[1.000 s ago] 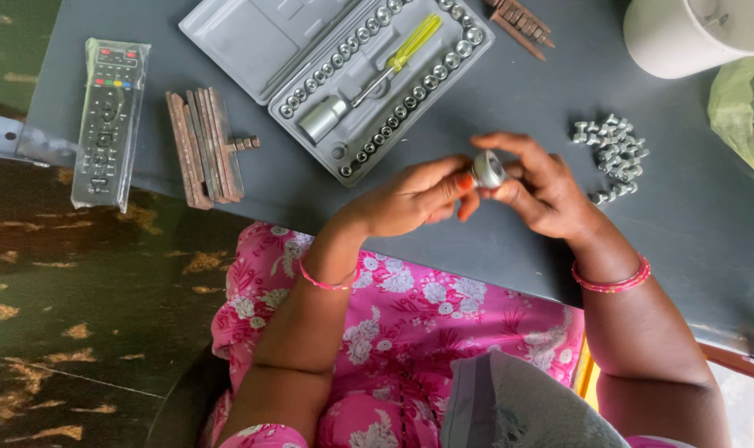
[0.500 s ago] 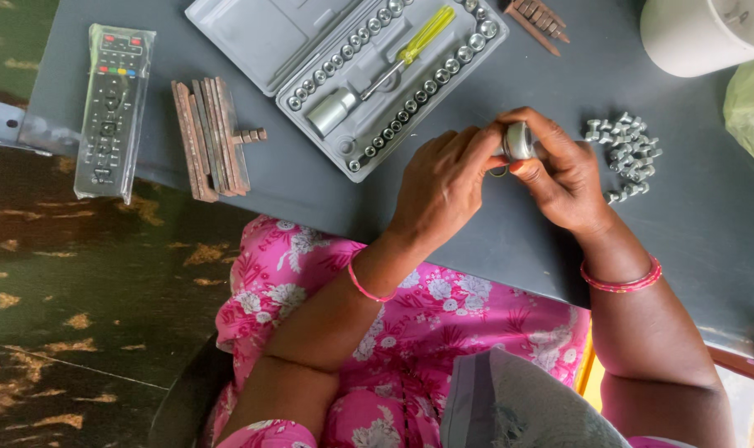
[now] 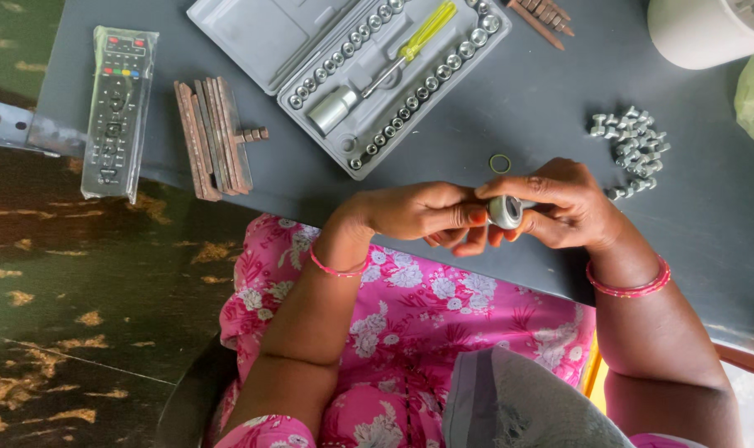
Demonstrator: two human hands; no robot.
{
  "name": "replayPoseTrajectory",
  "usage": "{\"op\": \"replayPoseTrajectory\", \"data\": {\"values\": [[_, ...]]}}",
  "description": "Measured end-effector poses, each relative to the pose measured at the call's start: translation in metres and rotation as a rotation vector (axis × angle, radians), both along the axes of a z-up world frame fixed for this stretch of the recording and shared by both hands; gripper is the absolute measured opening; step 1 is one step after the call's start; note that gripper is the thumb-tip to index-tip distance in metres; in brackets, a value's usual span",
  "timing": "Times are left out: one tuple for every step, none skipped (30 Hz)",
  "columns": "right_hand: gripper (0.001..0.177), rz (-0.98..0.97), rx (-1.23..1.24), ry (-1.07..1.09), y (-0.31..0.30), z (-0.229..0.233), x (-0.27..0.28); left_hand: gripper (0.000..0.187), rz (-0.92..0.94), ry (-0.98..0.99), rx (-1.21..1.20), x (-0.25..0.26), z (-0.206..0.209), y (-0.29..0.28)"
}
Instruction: The person selects socket bits from a case, attaches one to a screwdriver, and then assembles a ratchet with a socket. They test the ratchet mechanism and place the assembled tools back into the case.
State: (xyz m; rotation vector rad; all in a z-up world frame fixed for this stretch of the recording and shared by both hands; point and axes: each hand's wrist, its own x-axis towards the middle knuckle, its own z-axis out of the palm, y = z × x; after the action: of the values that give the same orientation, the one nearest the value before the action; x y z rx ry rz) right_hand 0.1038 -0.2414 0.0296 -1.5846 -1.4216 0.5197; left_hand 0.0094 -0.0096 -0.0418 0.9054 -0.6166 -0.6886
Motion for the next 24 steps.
{"op": "replayPoseTrajectory", "data": {"values": [[0.038,-0.017,0.003,0.002,-0.001,0.0,0.0,0.031,0.01,-0.019,0.025,0.0,0.003,-0.002],[0.038,-0.033,0.006,0.003,-0.001,-0.001,0.0,0.029,0.022,-0.038,0.05,0.0,0.006,-0.003],[0.038,-0.048,0.009,0.005,-0.002,-0.001,0.001,0.026,0.218,-0.131,0.153,-0.002,0.01,-0.005],[0.039,-0.114,-0.01,-0.037,-0.002,-0.003,0.002,0.024,0.412,-0.223,0.255,-0.004,0.014,-0.009],[0.041,-0.181,-0.029,-0.08,-0.001,-0.004,0.003,0.023,0.607,-0.318,0.356,-0.005,0.018,-0.014],[0.042,-0.25,-0.048,-0.125,-0.002,-0.005,0.005,0.019,0.791,-0.408,0.503,-0.006,0.022,-0.02],[0.042,-0.287,-0.034,-0.077,0.0,-0.008,0.003,0.015,0.975,-0.496,0.651,-0.006,0.026,-0.027],[0.042,-0.323,-0.018,-0.032,0.003,-0.011,0.003,0.012,1.161,-0.585,0.798,-0.004,0.03,-0.034],[0.042,-0.358,-0.001,0.013,0.004,-0.013,0.003,0.011,1.217,-0.586,0.797,-0.001,0.032,-0.038],[0.045,-0.38,-0.026,0.126,0.005,-0.014,0.003,0.01,1.274,-0.581,0.796,0.001,0.034,-0.041],[0.049,-0.401,-0.052,0.239,0.007,-0.015,0.003,0.01,1.33,-0.576,0.795,0.003,0.034,-0.043],[0.052,-0.423,-0.077,0.355,0.007,-0.017,0.003,0.01,1.328,-0.576,0.792,0.004,0.034,-0.043],[0.055,-0.42,-0.092,0.39,0.007,-0.018,0.003,0.01,1.325,-0.576,0.789,0.005,0.033,-0.043],[0.057,-0.421,-0.104,0.426,0.006,-0.018,0.003,0.01,1.32,-0.579,0.786,0.005,0.031,-0.041],[0.06,-0.421,-0.116,0.461,0.005,-0.018,0.003,0.013,1.304,-0.547,0.752,0.005,0.03,-0.04],[0.061,-0.394,-0.131,0.582,0.004,-0.016,0.005,0.016,1.288,-0.517,0.717,0.005,0.028,-0.038],[0.062,-0.367,-0.144,0.703,0.003,-0.014,0.006,0.019,1.271,-0.487,0.683,0.005,0.026,-0.036],[0.063,-0.337,-0.158,0.824,0.002,-0.012,0.007,0.016,1.237,-0.455,0.692,0.006,0.025,-0.035],[0.063,-0.341,-0.174,0.88,0.002,-0.009,0.008,0.013,1.203,-0.422,0.7,0.006,0.023,-0.034],[0.063,-0.343,-0.19,0.936,0.002,-0.006,0.009,0.011,1.169,-0.391,0.71,0.006,0.022,-0.034],[0.064,-0.345,-0.206,0.993,0.002,-0.003,0.009,0.013,1.172,-0.394,0.696,0.006,0.021,-0.034],[0.063,-0.354,-0.222,0.981,0.004,-0.001,0.008,0.016,1.177,-0.4,0.683,0.007,0.02,-0.035],[0.063,-0.362,-0.237,0.969,0.005,0.001,0.008,0.018,1.181,-0.405,0.67,0.007,0.02,-0.036],[0.063,-0.371,-0.253,0.957,0.007,0.002,0.007,0.02,1.244,-0.481,0.738,0.008,0.021,-0.037]]}}
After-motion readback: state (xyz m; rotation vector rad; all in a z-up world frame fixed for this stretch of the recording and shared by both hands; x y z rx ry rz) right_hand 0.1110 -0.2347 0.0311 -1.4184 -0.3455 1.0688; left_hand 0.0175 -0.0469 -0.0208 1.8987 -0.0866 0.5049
